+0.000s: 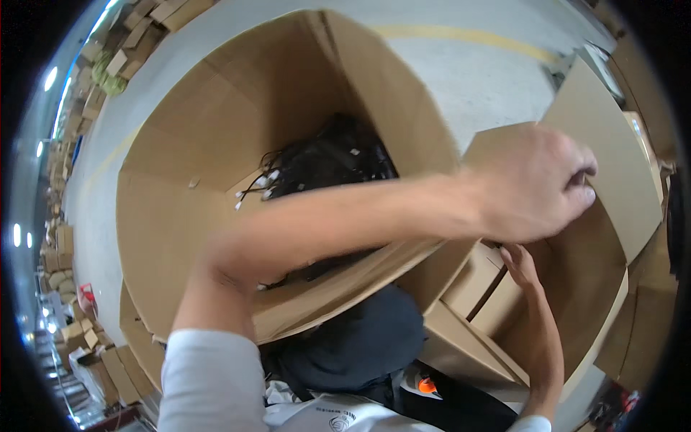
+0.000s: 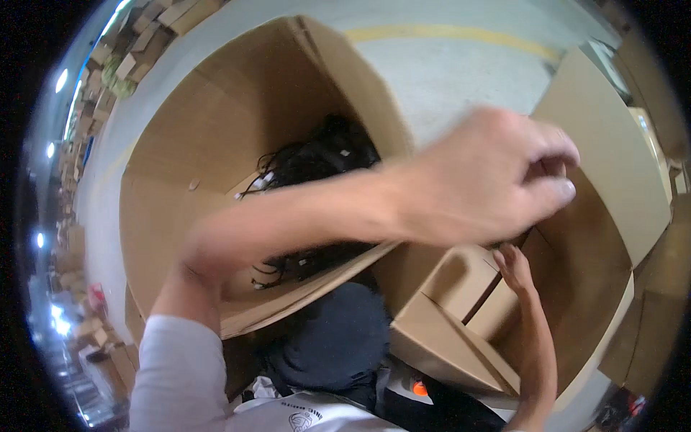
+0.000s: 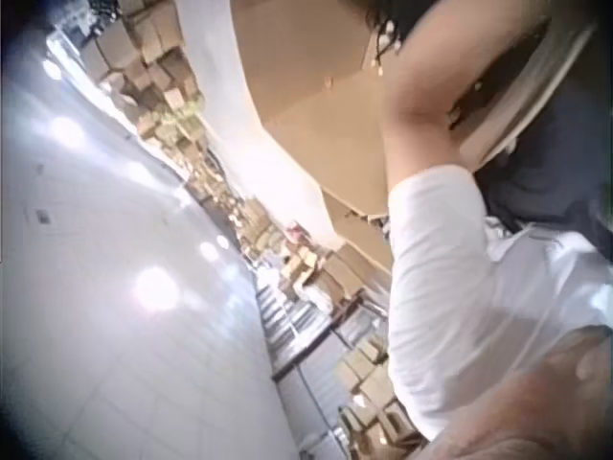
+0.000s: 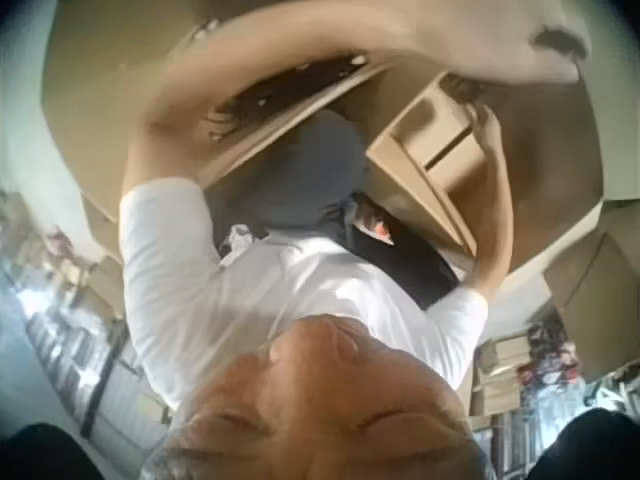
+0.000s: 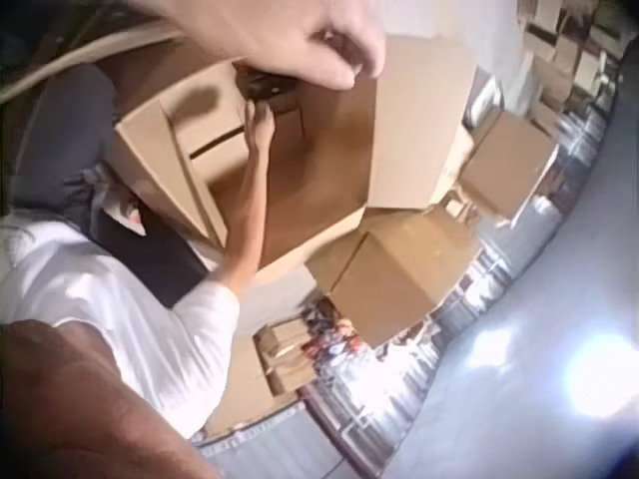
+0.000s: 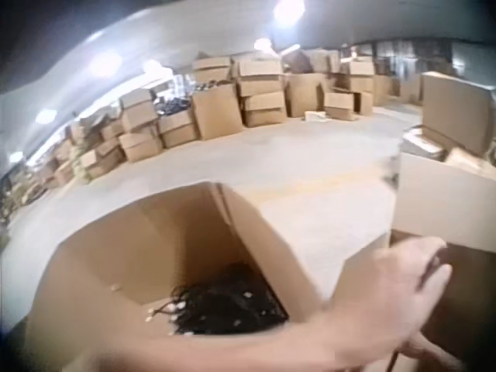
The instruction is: The person sits on the floor in a warehouse and sorts black electronic devices from a large cardboard box into a smaller one. They pick up each device, turn it over to inspect it, and place it into the second box, repeating this process for multiple units.
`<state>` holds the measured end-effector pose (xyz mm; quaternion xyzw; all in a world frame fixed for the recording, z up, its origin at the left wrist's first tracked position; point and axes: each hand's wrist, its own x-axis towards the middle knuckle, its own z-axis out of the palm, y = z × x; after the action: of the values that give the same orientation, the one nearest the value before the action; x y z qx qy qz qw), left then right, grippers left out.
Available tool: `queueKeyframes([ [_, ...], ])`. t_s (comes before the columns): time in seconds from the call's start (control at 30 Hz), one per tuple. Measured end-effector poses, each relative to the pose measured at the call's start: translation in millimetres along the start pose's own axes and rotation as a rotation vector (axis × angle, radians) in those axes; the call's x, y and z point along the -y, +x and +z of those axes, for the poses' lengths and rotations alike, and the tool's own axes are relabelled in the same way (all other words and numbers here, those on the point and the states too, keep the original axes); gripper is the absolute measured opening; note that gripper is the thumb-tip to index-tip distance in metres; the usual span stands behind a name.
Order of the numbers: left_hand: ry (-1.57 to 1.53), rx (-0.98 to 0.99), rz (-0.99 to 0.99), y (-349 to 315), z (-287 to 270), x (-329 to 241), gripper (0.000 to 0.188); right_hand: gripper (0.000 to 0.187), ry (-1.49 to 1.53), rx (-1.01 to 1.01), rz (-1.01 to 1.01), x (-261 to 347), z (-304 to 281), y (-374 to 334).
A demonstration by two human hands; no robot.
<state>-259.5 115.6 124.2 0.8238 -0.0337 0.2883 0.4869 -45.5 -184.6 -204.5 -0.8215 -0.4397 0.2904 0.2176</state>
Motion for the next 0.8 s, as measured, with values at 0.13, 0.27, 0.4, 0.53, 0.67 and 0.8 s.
queueKeyframes([
  [0.13,0.262,-0.420,-0.154,-92,-127,19,0.017,0.049,0.477,0.322,0.326,122,-70,-109],
  [0.27,0.530,-0.070,-0.582,-261,-169,128,0.030,0.053,0.696,0.339,0.374,208,-84,-170],
  [0.4,0.610,0.208,-0.789,-370,-125,174,0.033,0.058,0.167,0.453,0.223,242,-57,-173],
  [0.53,0.593,0.419,-0.971,-407,-88,158,0.077,0.058,0.231,0.379,0.347,247,-37,-163],
  [0.67,0.807,0.475,-0.861,-436,-58,155,0.097,0.056,0.176,0.374,0.335,244,-29,-160],
  [0.8,0.795,0.324,-0.852,-449,-65,172,0.087,0.054,0.160,0.340,0.349,237,-25,-154],
])
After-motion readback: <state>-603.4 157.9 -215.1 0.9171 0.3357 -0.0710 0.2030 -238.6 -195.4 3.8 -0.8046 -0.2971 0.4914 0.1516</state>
